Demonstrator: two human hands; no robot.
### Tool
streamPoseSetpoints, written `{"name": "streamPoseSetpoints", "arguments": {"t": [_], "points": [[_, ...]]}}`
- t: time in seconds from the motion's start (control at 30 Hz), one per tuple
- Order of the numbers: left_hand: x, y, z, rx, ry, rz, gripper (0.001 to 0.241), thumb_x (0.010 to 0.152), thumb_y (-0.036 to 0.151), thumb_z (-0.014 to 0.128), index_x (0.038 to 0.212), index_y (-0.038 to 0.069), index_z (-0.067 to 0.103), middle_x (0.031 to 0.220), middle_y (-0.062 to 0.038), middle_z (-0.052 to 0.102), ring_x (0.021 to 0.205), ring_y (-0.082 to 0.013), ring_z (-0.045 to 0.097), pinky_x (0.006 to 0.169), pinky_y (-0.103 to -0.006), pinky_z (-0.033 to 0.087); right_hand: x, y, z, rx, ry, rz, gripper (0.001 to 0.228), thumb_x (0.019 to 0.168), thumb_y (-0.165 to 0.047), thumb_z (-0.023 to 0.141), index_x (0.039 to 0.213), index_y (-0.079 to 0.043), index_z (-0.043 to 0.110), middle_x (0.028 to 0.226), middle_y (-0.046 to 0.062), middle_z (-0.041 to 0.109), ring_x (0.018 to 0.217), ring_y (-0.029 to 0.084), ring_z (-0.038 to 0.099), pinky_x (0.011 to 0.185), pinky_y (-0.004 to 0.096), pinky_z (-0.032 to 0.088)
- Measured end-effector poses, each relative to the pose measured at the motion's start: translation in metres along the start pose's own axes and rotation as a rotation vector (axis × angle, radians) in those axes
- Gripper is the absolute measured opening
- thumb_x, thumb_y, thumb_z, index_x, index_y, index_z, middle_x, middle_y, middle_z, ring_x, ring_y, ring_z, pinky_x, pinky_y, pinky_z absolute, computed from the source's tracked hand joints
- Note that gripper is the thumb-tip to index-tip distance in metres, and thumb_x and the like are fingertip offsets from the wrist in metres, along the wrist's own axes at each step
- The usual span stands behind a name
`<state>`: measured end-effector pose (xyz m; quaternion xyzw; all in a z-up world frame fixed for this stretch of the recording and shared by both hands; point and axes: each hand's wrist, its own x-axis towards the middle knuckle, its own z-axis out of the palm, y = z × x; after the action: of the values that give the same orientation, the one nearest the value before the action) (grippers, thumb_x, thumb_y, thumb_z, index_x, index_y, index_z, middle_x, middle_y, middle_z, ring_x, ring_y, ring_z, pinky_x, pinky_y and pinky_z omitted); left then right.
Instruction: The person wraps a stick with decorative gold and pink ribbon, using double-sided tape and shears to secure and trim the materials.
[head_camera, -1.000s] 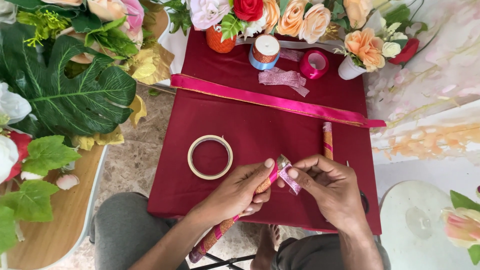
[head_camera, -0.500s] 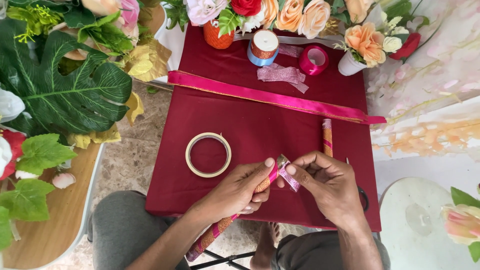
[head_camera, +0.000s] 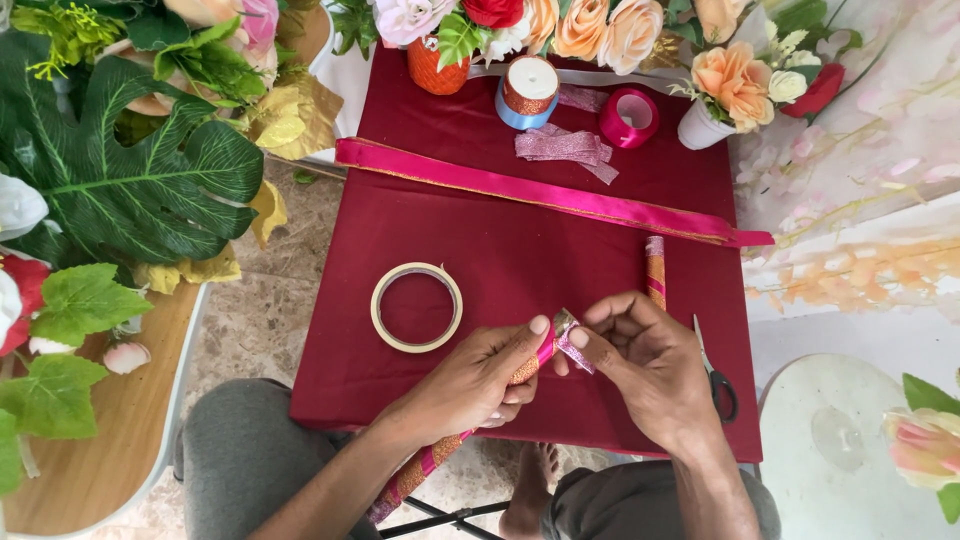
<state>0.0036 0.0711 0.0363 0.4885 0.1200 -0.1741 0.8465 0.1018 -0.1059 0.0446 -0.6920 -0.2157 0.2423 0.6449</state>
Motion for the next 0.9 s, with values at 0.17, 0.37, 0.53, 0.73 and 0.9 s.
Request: {"name": "streamPoseSetpoints", "arguments": {"t": [0.17, 0.37, 0.53, 0.73, 0.9], "points": [[-0.003, 0.002, 0.001, 0.033, -0.020, -0.025, 0.057, 0.100, 0.055, 0.043, 0.099, 0.003, 0.066, 0.061, 0.002, 0.030, 0.049, -0.0058, 0.030, 0.041, -0.0195, 0.025, -0.003, -0.005, 0.002, -0.038, -0.081, -0.038, 0.034, 0.094, -0.005, 0.068, 0.126, 0.005, 0.068, 0.087, 0.014, 0.073, 0.070, 0.020, 0.070, 0.073, 0.031, 0.060], [-0.015, 0.018, 0.013, 0.303, 0.013, -0.039, 0.061, 0.094, 0.062, 0.036, 0.096, 0.007, 0.064, 0.061, 0.001, 0.043, 0.049, -0.0093, 0.041, 0.046, -0.0250, 0.034, -0.007, -0.004, 0.002, -0.023, -0.085, -0.130, 0.024, 0.094, -0.003, 0.068, 0.115, 0.008, 0.072, 0.089, 0.014, 0.073, 0.067, 0.021, 0.067, 0.065, 0.030, 0.057], [-0.013, 0.004, 0.015, 0.610, 0.136, 0.149, 0.043, 0.099, 0.056, 0.050, 0.081, 0.016, 0.050, 0.070, 0.006, 0.033, 0.063, -0.0097, 0.032, 0.058, -0.0319, 0.028, -0.008, 0.003, -0.003, -0.166, 0.020, -0.064, 0.026, 0.090, -0.003, 0.072, 0.114, 0.004, 0.076, 0.103, 0.013, 0.081, 0.092, 0.016, 0.074, 0.081, 0.026, 0.063], [-0.012, 0.002, 0.014, 0.600, 0.150, 0.151, 0.047, 0.104, 0.052, 0.047, 0.076, 0.014, 0.044, 0.058, 0.002, 0.032, 0.053, -0.0119, 0.029, 0.053, -0.0358, 0.026, -0.010, 0.000, 0.000, -0.125, 0.013, -0.071, 0.025, 0.091, -0.001, 0.071, 0.114, 0.006, 0.076, 0.091, 0.012, 0.077, 0.072, 0.015, 0.065, 0.067, 0.025, 0.057], [-0.017, 0.008, 0.015, 0.604, 0.117, 0.109, 0.046, 0.102, 0.051, 0.047, 0.077, 0.013, 0.052, 0.059, -0.001, 0.044, 0.054, -0.0136, 0.038, 0.055, -0.0349, 0.032, -0.018, 0.000, 0.003, -0.084, 0.037, -0.029, 0.022, 0.091, -0.002, 0.072, 0.112, 0.005, 0.077, 0.087, 0.009, 0.075, 0.072, 0.014, 0.065, 0.075, 0.026, 0.060]]}}
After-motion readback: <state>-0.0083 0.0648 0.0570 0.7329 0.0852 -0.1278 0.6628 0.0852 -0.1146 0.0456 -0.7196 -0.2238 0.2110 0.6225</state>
